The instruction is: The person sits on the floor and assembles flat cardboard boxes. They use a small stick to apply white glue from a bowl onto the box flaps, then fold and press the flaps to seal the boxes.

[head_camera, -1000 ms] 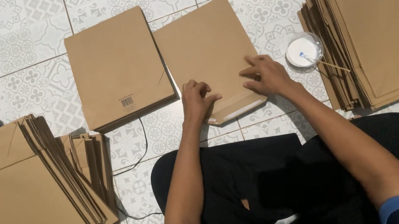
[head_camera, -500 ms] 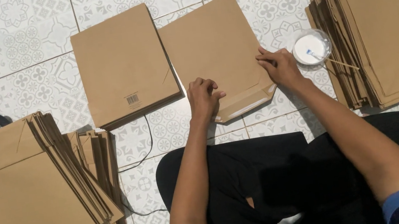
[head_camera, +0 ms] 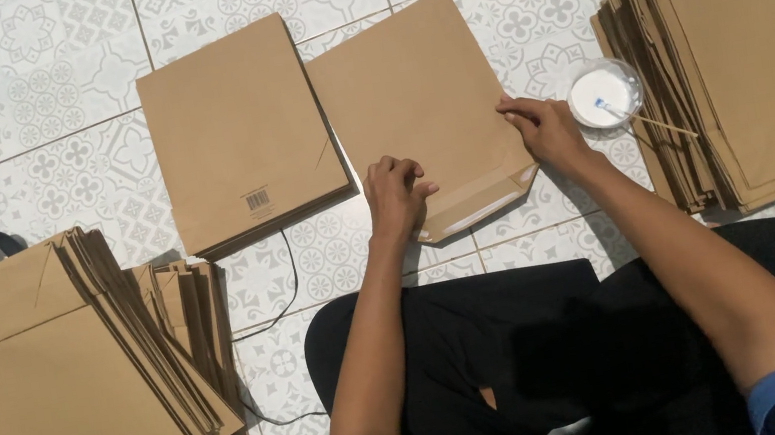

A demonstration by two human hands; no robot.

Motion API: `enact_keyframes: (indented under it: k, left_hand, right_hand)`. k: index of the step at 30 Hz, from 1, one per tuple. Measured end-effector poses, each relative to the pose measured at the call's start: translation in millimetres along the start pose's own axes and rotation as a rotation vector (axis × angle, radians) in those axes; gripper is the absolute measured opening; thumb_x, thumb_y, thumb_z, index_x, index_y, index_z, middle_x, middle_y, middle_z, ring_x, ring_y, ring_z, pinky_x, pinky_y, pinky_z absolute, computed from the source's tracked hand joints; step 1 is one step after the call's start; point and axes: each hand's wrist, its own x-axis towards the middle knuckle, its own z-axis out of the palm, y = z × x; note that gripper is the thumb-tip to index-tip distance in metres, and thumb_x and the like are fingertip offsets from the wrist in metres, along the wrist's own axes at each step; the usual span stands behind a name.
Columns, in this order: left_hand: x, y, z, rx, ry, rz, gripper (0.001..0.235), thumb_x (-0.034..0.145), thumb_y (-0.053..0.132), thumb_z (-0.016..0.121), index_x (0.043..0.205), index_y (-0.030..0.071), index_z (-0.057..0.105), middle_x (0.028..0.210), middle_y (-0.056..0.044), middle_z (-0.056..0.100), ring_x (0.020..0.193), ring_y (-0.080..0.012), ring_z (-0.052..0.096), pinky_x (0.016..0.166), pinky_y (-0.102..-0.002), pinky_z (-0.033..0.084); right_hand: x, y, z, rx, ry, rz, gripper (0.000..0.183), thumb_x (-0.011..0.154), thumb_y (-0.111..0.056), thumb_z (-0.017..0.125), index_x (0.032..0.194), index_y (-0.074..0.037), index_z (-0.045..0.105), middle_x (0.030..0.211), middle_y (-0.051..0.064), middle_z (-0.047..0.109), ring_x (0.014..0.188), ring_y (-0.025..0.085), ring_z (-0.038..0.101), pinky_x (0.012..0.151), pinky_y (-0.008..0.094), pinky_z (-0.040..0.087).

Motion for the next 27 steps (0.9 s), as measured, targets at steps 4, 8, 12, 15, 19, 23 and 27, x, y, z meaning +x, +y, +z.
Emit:
enact_keyframes:
  k: [4,8,12,15,19,23,27]
  left_hand:
    - [-10,25,-11,0.147,-0.058,0.046,0.019,0.088,0.031,0.077,0.105,0.022,0.072,0.103,0.001,0.053,0.115,-0.0227,0.049,0.115,-0.05,0.027]
    - [-8,33,-17,0.239,-0.211,0.106,0.03,0.096,0.022,0.065,0.123,0.036,0.069,0.115,0.001,0.05,0.124,-0.0238,0.045,0.116,-0.05,0.025]
    - [-6,33,-17,0.248,-0.315,0.158,0.045,0.099,0.014,0.06,0.133,0.042,0.064,0.118,-0.001,0.045,0.127,-0.0267,0.041,0.112,-0.046,0.029]
    - [-3,22,-8,0.272,-0.314,0.172,0.047,0.099,0.015,0.058,0.133,0.047,0.064,0.121,0.0,0.044,0.128,-0.0266,0.04,0.111,-0.045,0.031]
    - [-2,25,-11,0.259,-0.287,0.176,0.044,0.099,0.016,0.058,0.129,0.046,0.067,0.12,0.0,0.046,0.128,-0.0266,0.042,0.11,-0.044,0.032]
    - [-4,27,-17,0.232,-0.26,0.139,0.037,0.098,0.019,0.061,0.123,0.043,0.072,0.117,0.002,0.048,0.127,-0.0236,0.044,0.111,-0.043,0.033]
    - [-8,33,-26,0.29,-0.269,0.085,0.032,0.093,0.061,0.061,0.119,0.046,0.072,0.115,0.008,0.052,0.128,-0.0144,0.046,0.11,-0.04,0.037]
  right_hand:
    - [-1,5,-2,-0.028,0.003,-0.008,0.024,0.105,-0.024,0.069,0.124,-0.036,0.077,0.104,0.007,0.078,0.095,0.032,0.073,0.083,0.04,0.057]
    - [-3,-14,-15,-0.006,-0.068,-0.041,0.034,0.097,-0.024,0.076,0.131,-0.026,0.073,0.118,0.01,0.075,0.095,0.035,0.072,0.081,0.042,0.057]
    - [-14,-49,-30,-0.146,-0.165,-0.052,0.086,0.066,-0.046,0.093,0.142,-0.019,0.061,0.148,0.012,0.061,0.105,0.045,0.065,0.087,0.049,0.055]
    - [-23,-75,-32,-0.225,-0.172,0.004,0.094,0.064,-0.047,0.094,0.147,-0.02,0.058,0.153,0.011,0.057,0.109,0.043,0.062,0.091,0.047,0.053]
    - [-6,-47,-29,-0.113,-0.173,-0.001,0.077,0.073,-0.038,0.092,0.143,-0.025,0.062,0.142,0.005,0.065,0.111,0.044,0.063,0.093,0.052,0.052]
    - [0,-26,-22,0.044,-0.15,0.018,0.045,0.092,-0.029,0.081,0.136,-0.025,0.07,0.139,0.004,0.065,0.121,0.042,0.063,0.097,0.052,0.053]
    - [-4,-17,-14,0.029,-0.065,0.003,0.024,0.104,-0.025,0.07,0.127,-0.028,0.076,0.132,0.0,0.07,0.115,0.037,0.067,0.098,0.047,0.053]
